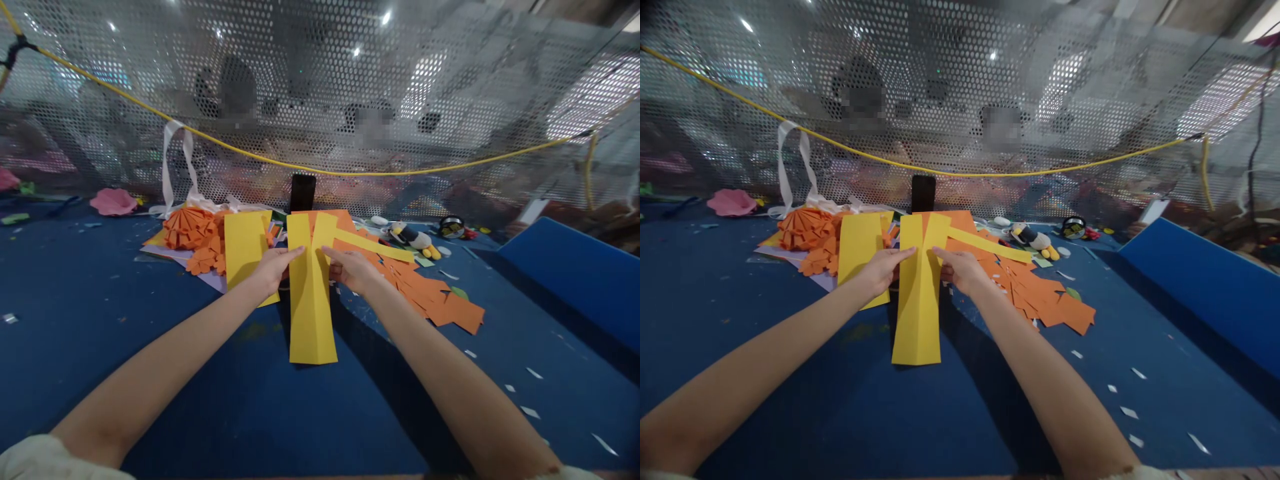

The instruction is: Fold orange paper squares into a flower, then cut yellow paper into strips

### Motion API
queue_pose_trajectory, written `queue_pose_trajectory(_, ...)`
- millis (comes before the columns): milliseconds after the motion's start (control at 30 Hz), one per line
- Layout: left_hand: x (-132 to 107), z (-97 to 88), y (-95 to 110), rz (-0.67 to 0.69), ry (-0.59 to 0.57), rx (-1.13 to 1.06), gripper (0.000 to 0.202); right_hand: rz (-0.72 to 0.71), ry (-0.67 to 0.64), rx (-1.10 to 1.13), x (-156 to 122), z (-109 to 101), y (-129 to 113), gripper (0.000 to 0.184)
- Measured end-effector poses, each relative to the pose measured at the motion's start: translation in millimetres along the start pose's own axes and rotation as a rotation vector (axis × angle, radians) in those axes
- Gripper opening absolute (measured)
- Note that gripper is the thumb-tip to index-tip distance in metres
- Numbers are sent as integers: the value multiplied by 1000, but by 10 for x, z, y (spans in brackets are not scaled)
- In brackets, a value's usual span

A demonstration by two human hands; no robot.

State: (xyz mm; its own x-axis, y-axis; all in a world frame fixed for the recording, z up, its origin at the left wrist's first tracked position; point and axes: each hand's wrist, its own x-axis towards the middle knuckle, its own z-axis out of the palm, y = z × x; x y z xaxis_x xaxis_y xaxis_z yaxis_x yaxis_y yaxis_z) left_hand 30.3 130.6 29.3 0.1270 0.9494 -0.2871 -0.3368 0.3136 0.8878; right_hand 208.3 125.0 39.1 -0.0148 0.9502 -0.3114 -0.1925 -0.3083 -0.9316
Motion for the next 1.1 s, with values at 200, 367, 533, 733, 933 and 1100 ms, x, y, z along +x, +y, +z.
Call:
queue_pose_trajectory(200,52,-41,-64,90,62,-14,13,20,26,2,18,16,41,10)
queue_pose_trajectory(367,43,-33,-46,98,100,-29,13,-12,41,32,12,53,74,8)
queue_pose_trajectory(533,39,-37,25,97,100,15,18,-47,69,54,-6,71,65,12)
queue_pose_trajectory(733,-28,-3,37,79,36,181,17,-9,76,30,-17,82,73,14)
queue_pose_trajectory(933,-20,-73,-17,299,207,482,40,51,31,13,-42,130,126,10)
queue_pose_trajectory(1100,35,-127,-8,501,326,719,49,45,50,42,-38,177,168,12)
